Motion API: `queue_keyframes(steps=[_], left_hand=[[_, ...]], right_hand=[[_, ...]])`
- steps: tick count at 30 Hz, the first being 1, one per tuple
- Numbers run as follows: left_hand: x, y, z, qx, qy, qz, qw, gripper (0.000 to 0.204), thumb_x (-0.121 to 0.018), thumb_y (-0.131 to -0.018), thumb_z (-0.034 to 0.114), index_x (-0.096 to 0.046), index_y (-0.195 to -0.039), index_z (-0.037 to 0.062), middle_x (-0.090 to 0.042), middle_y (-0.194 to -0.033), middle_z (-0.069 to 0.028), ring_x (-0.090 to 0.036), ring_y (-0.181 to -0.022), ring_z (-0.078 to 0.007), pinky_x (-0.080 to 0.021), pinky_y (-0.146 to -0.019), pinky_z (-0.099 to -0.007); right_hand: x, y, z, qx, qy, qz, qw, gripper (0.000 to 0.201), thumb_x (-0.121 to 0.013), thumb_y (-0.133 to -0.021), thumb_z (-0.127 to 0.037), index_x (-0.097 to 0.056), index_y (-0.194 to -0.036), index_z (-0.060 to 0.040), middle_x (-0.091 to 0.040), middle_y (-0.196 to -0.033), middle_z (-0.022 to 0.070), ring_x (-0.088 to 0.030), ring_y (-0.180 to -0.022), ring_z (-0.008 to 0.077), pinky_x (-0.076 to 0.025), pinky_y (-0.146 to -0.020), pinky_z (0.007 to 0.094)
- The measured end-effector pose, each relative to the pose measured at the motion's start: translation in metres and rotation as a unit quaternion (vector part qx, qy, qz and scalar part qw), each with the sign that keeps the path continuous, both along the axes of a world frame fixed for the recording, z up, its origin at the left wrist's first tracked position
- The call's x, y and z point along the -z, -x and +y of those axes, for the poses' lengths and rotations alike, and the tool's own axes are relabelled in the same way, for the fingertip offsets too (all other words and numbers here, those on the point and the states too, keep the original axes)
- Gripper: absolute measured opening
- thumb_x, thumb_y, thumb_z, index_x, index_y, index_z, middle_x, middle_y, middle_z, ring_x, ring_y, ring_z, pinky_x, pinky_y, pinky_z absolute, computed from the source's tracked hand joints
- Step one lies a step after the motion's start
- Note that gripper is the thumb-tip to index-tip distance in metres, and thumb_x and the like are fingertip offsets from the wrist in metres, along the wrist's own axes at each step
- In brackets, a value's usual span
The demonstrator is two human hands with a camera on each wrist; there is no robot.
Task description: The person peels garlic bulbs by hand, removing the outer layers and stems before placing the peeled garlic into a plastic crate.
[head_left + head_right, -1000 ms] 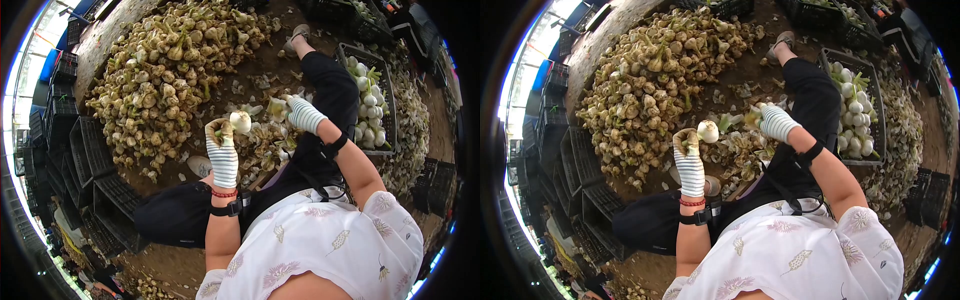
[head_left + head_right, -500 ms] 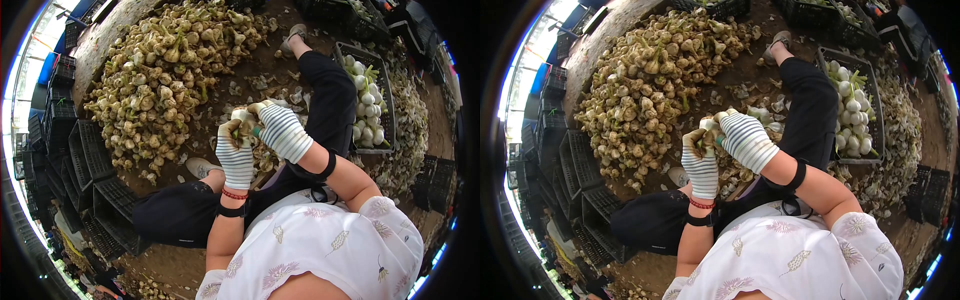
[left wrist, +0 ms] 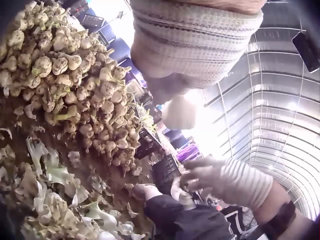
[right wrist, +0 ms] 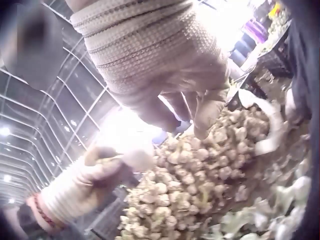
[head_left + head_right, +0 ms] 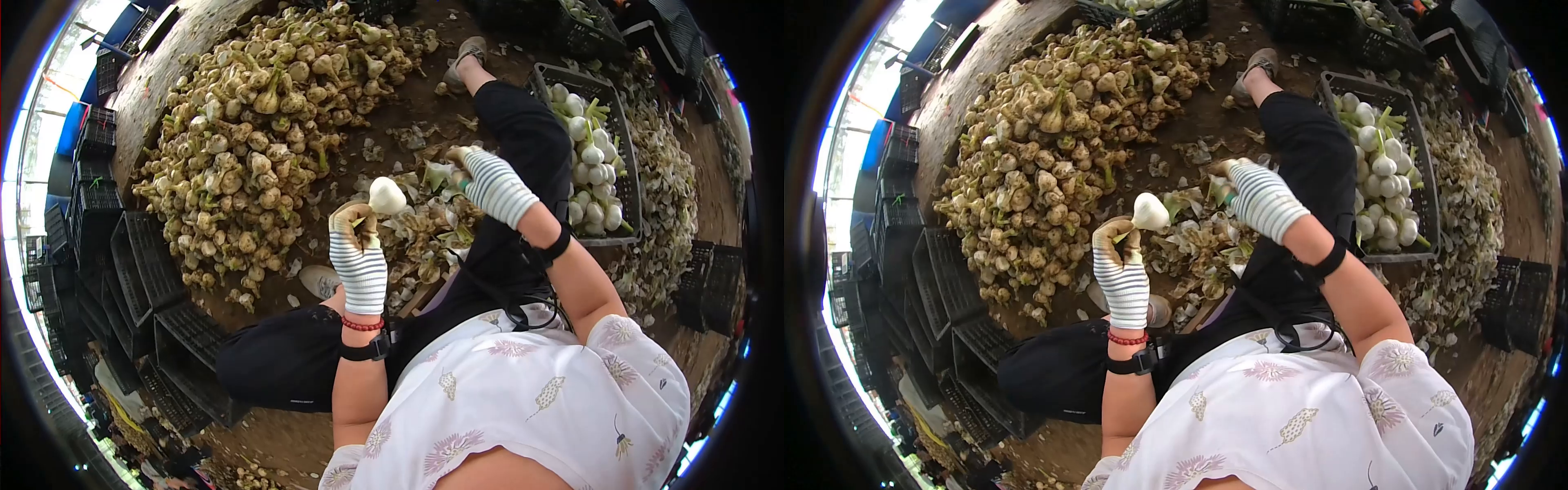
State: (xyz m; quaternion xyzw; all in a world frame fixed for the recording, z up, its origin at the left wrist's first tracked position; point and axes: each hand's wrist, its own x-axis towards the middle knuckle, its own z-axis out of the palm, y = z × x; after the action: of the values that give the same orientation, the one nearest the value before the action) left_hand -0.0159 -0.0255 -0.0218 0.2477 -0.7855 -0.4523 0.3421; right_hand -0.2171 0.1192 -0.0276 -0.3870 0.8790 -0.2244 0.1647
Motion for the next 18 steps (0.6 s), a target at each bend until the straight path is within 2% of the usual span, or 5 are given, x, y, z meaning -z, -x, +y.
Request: queue_keyframes(steps=[4,9,12,15,18], left_hand=[[-0.003,0.014,0.01,0.028,-0.131,-0.001,0.991,0.025,-0.063,-0.087,-0.005,-0.055,-0.109,0.0031,-0.058,-0.107,-0.0064,-0.056,-0.097,-0.0149,-0.045,-0.092,-0.0284],[0.027,0.025,0.007,-0.008,-0.445,0.061,0.893,0.054,-0.067,-0.091,0.025,-0.044,-0.136,0.0043,-0.051,-0.129,-0.0107,-0.05,-0.119,-0.0197,-0.04,-0.104,-0.0331],[0.061,0.018,-0.01,-0.127,-0.536,0.042,0.833,0.036,-0.06,-0.094,0.028,-0.057,-0.122,0.0049,-0.06,-0.114,-0.0069,-0.058,-0.101,-0.016,-0.048,-0.089,-0.03],[0.067,0.024,-0.02,-0.173,-0.572,0.027,0.801,0.024,-0.06,-0.093,0.024,-0.064,-0.108,0.0056,-0.063,-0.101,-0.0042,-0.059,-0.089,-0.0139,-0.049,-0.077,-0.025],[0.075,0.022,-0.021,-0.124,-0.474,-0.049,0.87,0.028,-0.06,-0.09,0.021,-0.064,-0.112,0.0032,-0.065,-0.1,-0.0053,-0.062,-0.088,-0.0142,-0.051,-0.076,-0.0254]], right_hand=[[-0.037,-0.035,-0.02,-0.135,0.212,-0.139,0.958,0.056,-0.065,-0.081,-0.004,-0.048,-0.133,-0.004,-0.06,-0.11,0.0228,-0.059,-0.104,0.036,-0.049,-0.089,0.0411],[-0.002,-0.031,-0.054,-0.244,0.114,-0.314,0.911,0.059,-0.069,-0.086,-0.015,-0.046,-0.139,-0.0084,-0.06,-0.122,0.0144,-0.06,-0.106,0.0227,-0.05,-0.09,0.0321],[0.033,0.034,-0.088,-0.206,0.021,-0.468,0.859,0.042,-0.066,-0.091,-0.024,-0.059,-0.128,-0.0075,-0.067,-0.114,0.0078,-0.063,-0.099,0.0209,-0.051,-0.089,0.0349],[0.108,0.147,-0.129,-0.052,-0.067,-0.087,0.993,0.035,-0.061,-0.085,-0.014,-0.065,-0.12,-0.0078,-0.067,-0.109,0.0192,-0.065,-0.099,0.0352,-0.052,-0.085,0.043],[0.157,0.226,-0.143,-0.006,-0.284,0.089,0.955,0.034,-0.057,-0.087,-0.007,-0.063,-0.12,-0.0124,-0.058,-0.127,0.0125,-0.057,-0.117,0.0325,-0.05,-0.094,0.0431]])
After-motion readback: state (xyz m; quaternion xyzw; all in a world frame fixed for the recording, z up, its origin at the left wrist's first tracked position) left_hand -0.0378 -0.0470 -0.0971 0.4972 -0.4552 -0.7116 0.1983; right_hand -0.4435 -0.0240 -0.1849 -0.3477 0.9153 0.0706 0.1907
